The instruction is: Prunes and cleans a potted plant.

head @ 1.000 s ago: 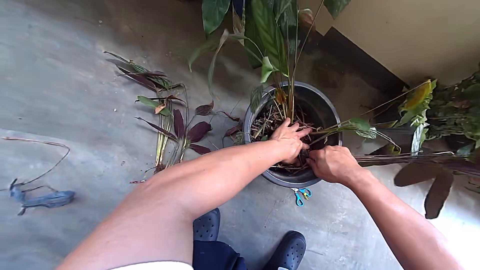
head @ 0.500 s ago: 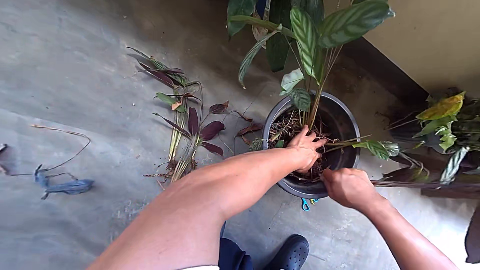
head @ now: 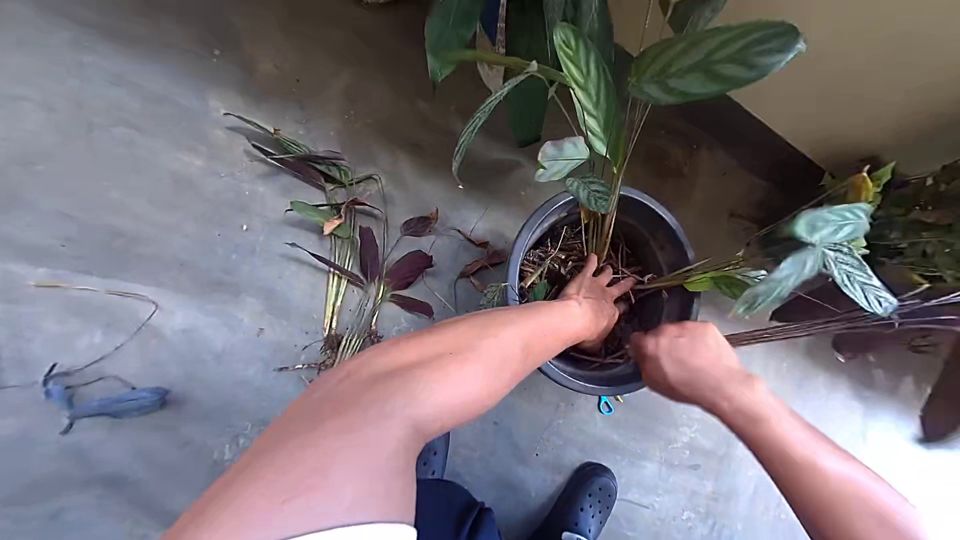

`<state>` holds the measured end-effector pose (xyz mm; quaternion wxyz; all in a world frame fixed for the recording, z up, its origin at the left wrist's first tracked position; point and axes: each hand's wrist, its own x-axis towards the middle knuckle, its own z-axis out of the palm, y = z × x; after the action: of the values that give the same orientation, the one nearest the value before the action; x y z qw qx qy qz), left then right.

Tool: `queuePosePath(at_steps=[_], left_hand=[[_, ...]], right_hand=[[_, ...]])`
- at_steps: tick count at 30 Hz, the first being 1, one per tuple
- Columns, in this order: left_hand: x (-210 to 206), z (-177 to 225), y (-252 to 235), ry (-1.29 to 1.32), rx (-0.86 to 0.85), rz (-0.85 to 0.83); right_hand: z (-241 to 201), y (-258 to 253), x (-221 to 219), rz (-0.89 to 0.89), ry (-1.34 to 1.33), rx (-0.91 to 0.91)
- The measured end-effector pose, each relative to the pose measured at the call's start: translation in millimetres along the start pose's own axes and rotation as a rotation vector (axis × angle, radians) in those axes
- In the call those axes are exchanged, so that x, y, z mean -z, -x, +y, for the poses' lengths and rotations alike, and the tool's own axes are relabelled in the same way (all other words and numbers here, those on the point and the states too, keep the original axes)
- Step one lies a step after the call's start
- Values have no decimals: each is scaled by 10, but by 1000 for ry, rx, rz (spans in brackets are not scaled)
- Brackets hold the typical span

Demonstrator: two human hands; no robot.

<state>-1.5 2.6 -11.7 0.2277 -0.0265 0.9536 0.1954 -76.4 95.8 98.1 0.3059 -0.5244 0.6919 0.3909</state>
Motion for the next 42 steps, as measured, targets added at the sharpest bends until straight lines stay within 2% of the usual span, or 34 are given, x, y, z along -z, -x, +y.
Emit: queuePosePath(at_steps=[3, 5, 7, 9, 12, 16, 19, 21, 29, 33, 36, 39, 42], left_hand=[[-85, 72, 11, 26, -2, 1], [-60, 31, -17, 11, 2, 26], [-74, 64, -13, 31, 4, -6], [-39, 63, -7, 13, 18, -31], [-33, 42, -23, -6, 15, -39], [-19, -15, 43, -8, 7, 8], [-22, -106, 82, 60, -25, 40], [-23, -132, 99, 67, -31, 44], [49, -251, 125, 138, -31, 58], [104, -205, 234, 207, -11, 20], [66, -215, 267, 180, -8, 21], [-27, -176, 299, 123, -11, 32], [-15, -187, 280, 111, -5, 38]], right_hand=[[107, -50, -39, 41, -10, -66], [-3, 19, 102, 26, 39, -20], [71, 21, 89, 7, 38, -48], [166, 58, 63, 87, 45, -89], [98, 205, 136, 50, 83, -42], [269, 256, 112, 173, 121, -80], [366, 211, 44, 210, 42, -96], [394, 199, 30, 209, 12, -143], [376, 332, 178, 201, 48, -133], [281, 268, 145, 109, 57, -143], [304, 424, 309, 192, 58, -135], [242, 376, 223, 127, 32, -156], [245, 552, 368, 179, 79, -152]])
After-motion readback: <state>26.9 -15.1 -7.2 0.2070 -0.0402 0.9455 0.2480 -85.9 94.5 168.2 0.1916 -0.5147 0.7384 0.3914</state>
